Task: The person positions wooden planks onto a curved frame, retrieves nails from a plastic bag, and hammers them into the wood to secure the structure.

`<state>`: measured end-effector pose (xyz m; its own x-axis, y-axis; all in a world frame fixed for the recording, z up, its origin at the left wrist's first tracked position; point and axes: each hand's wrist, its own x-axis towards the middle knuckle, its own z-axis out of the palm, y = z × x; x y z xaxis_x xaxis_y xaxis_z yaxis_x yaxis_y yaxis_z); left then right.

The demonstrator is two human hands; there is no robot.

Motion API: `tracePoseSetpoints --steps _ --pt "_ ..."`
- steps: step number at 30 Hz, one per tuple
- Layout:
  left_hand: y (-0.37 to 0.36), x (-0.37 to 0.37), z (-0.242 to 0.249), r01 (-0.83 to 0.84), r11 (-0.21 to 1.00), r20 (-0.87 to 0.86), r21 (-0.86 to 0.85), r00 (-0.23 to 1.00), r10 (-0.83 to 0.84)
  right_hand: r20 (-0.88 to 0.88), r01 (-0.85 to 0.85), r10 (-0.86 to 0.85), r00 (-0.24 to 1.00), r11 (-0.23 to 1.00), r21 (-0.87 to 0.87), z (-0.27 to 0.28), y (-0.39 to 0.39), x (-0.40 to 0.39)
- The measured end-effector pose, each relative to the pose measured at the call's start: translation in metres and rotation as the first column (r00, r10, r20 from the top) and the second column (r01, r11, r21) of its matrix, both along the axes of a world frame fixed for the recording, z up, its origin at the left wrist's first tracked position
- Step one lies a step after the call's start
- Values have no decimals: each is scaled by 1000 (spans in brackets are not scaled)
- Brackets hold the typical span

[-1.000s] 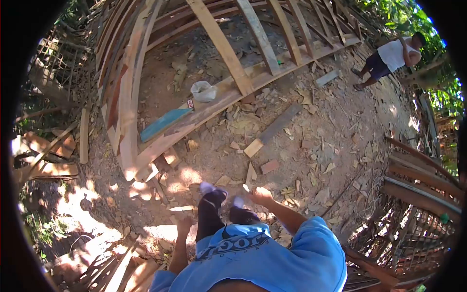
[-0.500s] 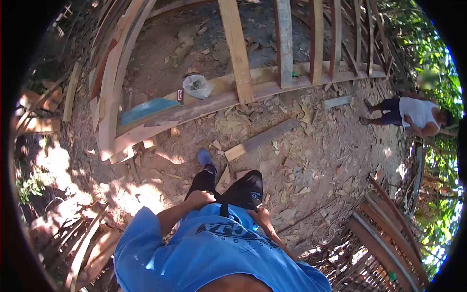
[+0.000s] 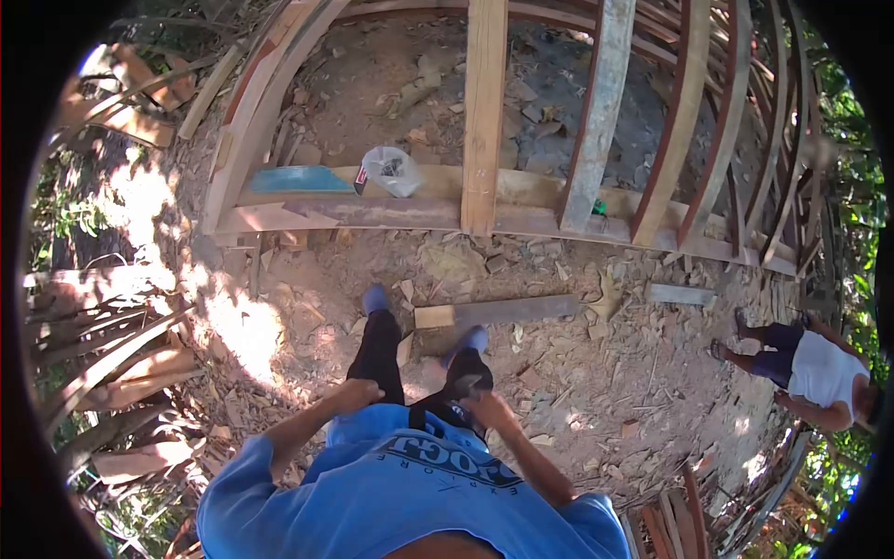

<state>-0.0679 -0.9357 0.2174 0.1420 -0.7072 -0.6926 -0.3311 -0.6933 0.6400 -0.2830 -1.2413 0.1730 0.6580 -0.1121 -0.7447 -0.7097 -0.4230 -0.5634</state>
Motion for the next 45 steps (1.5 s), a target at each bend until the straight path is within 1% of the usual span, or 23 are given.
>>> tracePoseSetpoints --steps 1,2,5,8,9,10,12,13,14,15,17,19,22,23,25,29,31,33,35,37,41,43,45 --pt "12 -19 5 54 987 45 -149 998 -47 84 -100 117 990 977 -187 -30 -18 3" --pt "25 -43 10 105 948 88 -300 993 -82 122 -28 53 991 980 -199 -19 -40 24" --pt "25 -66 22 179 966 131 -184 979 -156 184 180 -167 969 982 -62 43 -116 93" --pt "-34 -47 -7 -268 950 -251 161 920 302 273 269 -162 948 867 -420 -35 -160 106" --pt "-74 -27 -24 -494 728 -237 476 726 646 331 312 -171 928 844 -437 -67 -175 117" --pt "-89 -12 -81 -572 795 -192 201 773 605 382 348 -173 908 818 -457 -104 -194 131" --pt "-151 31 -159 -780 625 -221 35 604 766 483 426 -195 854 795 -432 -179 -229 154" --pt "-178 60 -207 -791 605 -166 -85 610 775 544 474 -222 809 793 -382 -213 -245 173" --pt "-209 94 -236 -645 637 10 -422 699 715 542 453 -194 817 799 -396 -231 -262 197" --pt "-242 126 -258 -852 384 -197 -355 470 861 542 442 -179 821 800 -405 -248 -271 212" --pt "-291 184 -292 -887 74 -485 -456 316 815 645 465 -110 757 783 -413 -285 -287 232" --pt "-337 223 -294 -859 -177 -578 -481 158 800 759 495 91 645 707 -505 -305 -297 247" --pt "-368 267 -321 -807 -306 -663 -506 136 736 702 461 154 696 654 -600 -320 -302 249" --pt "-376 277 -318 -794 -290 -639 -535 155 753 751 497 221 622 631 -596 -330 -304 248" --pt "-382 273 -322 -797 -231 -567 -558 164 807 722 472 277 634 601 -645 -328 -301 246" --pt "-401 264 -341 -772 -305 -559 -557 77 826 641 425 329 693 532 -732 -337 -309 240" --pt "-405 270 -355 -700 -182 -350 -690 103 931 611 417 371 699 482 -770 -333 -311 240" --pt "-422 297 -389 -650 -152 -225 -745 30 974 834 619 375 404 559 -551 -338 -304 261" --pt "-423 291 -381 -674 -124 -255 -728 98 962 924 597 -92 371 786 -161 -287 -251 293" --pt "-425 286 -392 -714 -177 -347 -677 98 933 947 571 -144 286 819 -48 -295 -223 338" --pt "-418 271 -378 -804 -167 -524 -571 200 828 891 546 -347 293 826 142 -307 -200 391" --pt "-415 265 -358 -755 -79 -417 -651 269 868 855 514 -393 340 839 182 -310 -199 390" --pt "-415 264 -367 -699 36 -245 -714 298 923 857 454 -422 298 852 262 -306 -201 386"
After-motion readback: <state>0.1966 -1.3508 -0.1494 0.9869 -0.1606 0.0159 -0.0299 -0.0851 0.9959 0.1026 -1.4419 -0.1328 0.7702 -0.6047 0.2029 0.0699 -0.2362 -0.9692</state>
